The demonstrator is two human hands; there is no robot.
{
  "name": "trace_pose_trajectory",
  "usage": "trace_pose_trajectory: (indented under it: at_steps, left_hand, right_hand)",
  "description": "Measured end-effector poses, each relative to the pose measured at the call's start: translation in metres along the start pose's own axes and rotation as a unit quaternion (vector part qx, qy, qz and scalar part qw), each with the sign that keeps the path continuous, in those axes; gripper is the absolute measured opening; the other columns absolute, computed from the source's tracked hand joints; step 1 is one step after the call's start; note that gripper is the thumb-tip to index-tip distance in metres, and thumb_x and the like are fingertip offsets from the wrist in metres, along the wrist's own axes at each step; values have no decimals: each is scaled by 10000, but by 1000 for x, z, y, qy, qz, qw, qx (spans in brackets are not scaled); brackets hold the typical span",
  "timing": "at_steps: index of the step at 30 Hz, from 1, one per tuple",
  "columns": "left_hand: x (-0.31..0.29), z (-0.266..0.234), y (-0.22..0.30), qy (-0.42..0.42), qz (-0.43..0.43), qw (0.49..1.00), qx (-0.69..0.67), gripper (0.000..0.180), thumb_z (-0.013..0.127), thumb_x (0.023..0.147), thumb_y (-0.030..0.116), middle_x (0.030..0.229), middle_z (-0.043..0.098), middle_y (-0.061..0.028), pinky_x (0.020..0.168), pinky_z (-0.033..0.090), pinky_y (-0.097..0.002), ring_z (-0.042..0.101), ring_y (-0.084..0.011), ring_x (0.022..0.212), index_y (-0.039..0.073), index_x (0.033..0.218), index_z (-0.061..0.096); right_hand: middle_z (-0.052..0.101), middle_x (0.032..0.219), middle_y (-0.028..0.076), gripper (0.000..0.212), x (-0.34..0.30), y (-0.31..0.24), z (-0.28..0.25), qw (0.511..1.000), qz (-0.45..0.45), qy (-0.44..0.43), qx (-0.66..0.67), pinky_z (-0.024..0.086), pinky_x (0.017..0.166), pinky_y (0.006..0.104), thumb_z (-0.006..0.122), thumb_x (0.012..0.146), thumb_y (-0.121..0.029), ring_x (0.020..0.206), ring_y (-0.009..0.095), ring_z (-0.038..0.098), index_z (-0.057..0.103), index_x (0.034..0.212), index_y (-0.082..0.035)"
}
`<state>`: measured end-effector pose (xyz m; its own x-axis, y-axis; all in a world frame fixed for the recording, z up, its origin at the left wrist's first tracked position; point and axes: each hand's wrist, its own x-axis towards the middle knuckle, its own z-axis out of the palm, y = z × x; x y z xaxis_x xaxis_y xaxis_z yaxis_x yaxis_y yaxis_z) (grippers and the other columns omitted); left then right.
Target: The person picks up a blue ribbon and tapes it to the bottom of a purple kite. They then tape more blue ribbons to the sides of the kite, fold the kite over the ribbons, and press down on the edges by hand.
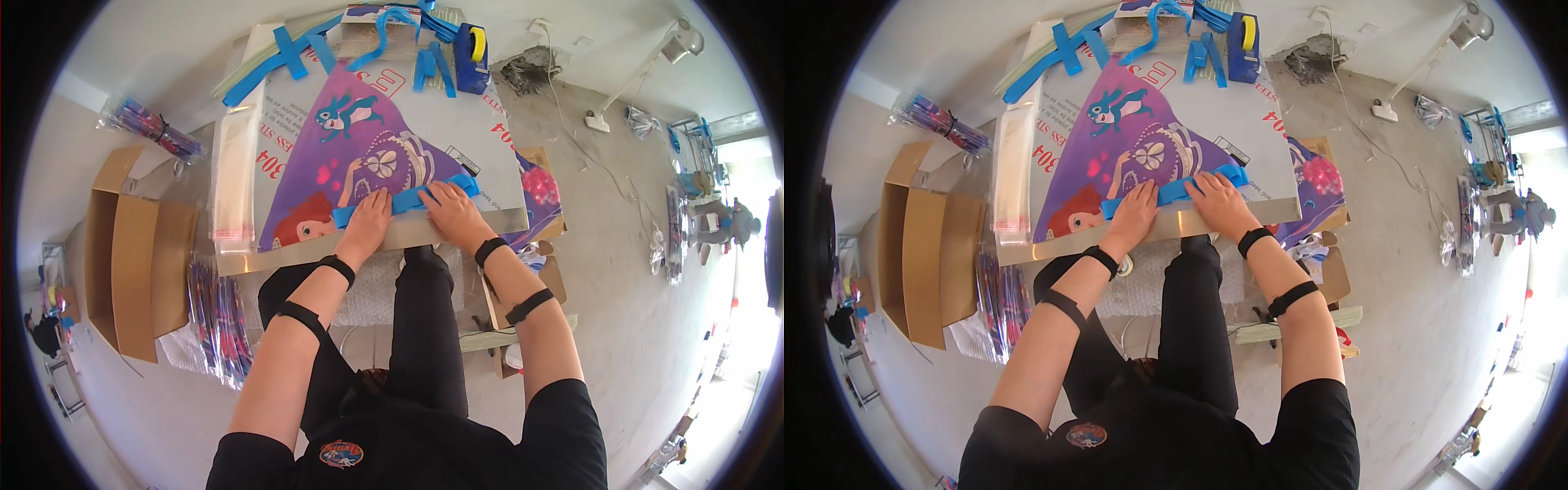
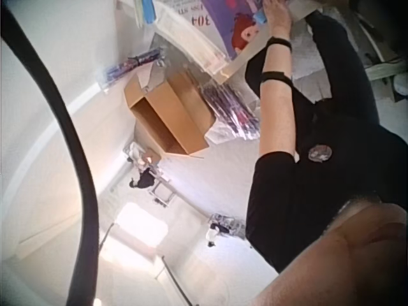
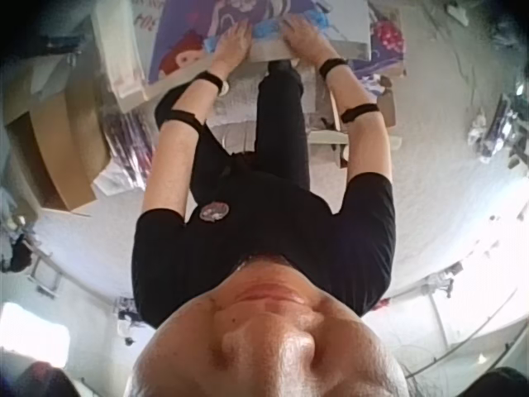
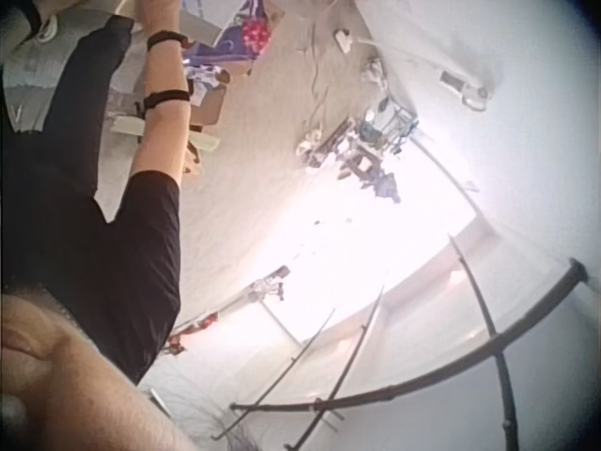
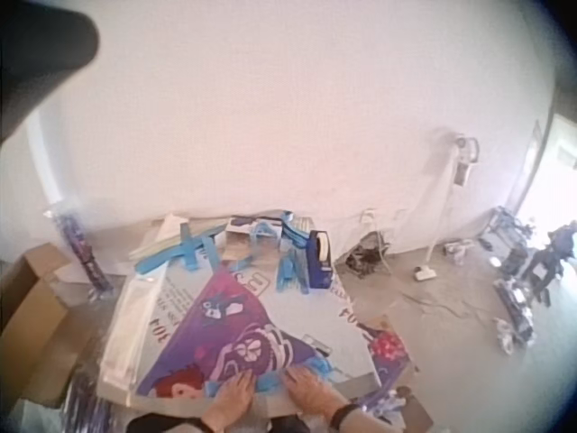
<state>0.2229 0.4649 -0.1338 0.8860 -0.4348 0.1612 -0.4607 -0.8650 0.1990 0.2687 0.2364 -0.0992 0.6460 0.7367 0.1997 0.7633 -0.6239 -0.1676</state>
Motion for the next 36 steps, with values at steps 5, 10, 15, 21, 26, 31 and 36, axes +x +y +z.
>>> trace_pose_trajectory:
  at_steps: [5, 10, 15, 21, 26, 31, 36]
  left_hand:
    - [4, -2, -7, -6, 51, 998, 31, 401, 535, 808, 86, 1247, 495, -229, 959, 444, -381, 482, -327, 1159, -114, 1155, 518]
    - [5, -6, -4, 7, -2, 999, -47, 309, 516, 787, 38, 1164, 504, -216, 874, 497, -382, 520, -337, 1080, -73, 1074, 547]
    - [5, -16, 1, -18, -59, 995, -80, 207, 505, 815, 73, 1003, 504, -144, 812, 489, -403, 534, -310, 1006, -10, 992, 574]
    - [-8, -28, 18, -9, 9, 998, -68, 219, 477, 829, 94, 906, 533, -113, 860, 439, -414, 548, -282, 975, 28, 1009, 583]
    - [-6, -32, 27, -16, 6, 997, -81, 256, 462, 843, 113, 897, 549, -99, 834, 449, -402, 567, -274, 910, 44, 1062, 575]
    - [-6, -28, 22, -28, 25, 997, -60, 236, 474, 850, 123, 900, 562, -97, 731, 477, -370, 582, -263, 886, 54, 1057, 565]
    - [0, -36, 23, -61, 12, 995, -72, 208, 468, 845, 79, 869, 596, -109, 822, 462, -394, 602, -271, 886, 44, 1030, 554]
  right_hand:
    - [555, 1080, 94, 454, 6, 7, -8, 1000, -11, -10, -21, 417, 961, 375, 610, 717, -101, 1078, 243, 531, 550, 1164, -48]
    - [534, 934, 52, 250, 14, 13, 1, 997, -3, -9, -76, 440, 831, 336, 588, 702, -100, 912, 213, 540, 561, 950, -74]
    - [530, 877, 55, 183, 9, 9, -5, 997, 29, -36, -55, 443, 791, 351, 570, 711, -90, 883, 228, 546, 543, 892, -85]
    - [546, 817, 55, 126, -27, -3, -12, 997, 53, -54, -23, 452, 744, 357, 560, 737, -99, 822, 222, 571, 543, 861, -92]
    - [548, 803, 53, 119, -35, -9, -20, 994, 78, -47, -53, 445, 745, 354, 555, 754, -101, 816, 220, 570, 534, 870, -87]
    - [544, 809, 49, 94, -41, -7, -21, 996, 71, -12, -52, 427, 753, 356, 545, 773, -114, 811, 223, 563, 525, 863, -96]
    - [555, 822, 52, 134, -53, 6, -22, 995, 87, -38, -18, 434, 760, 375, 568, 754, -101, 827, 237, 579, 519, 878, -95]
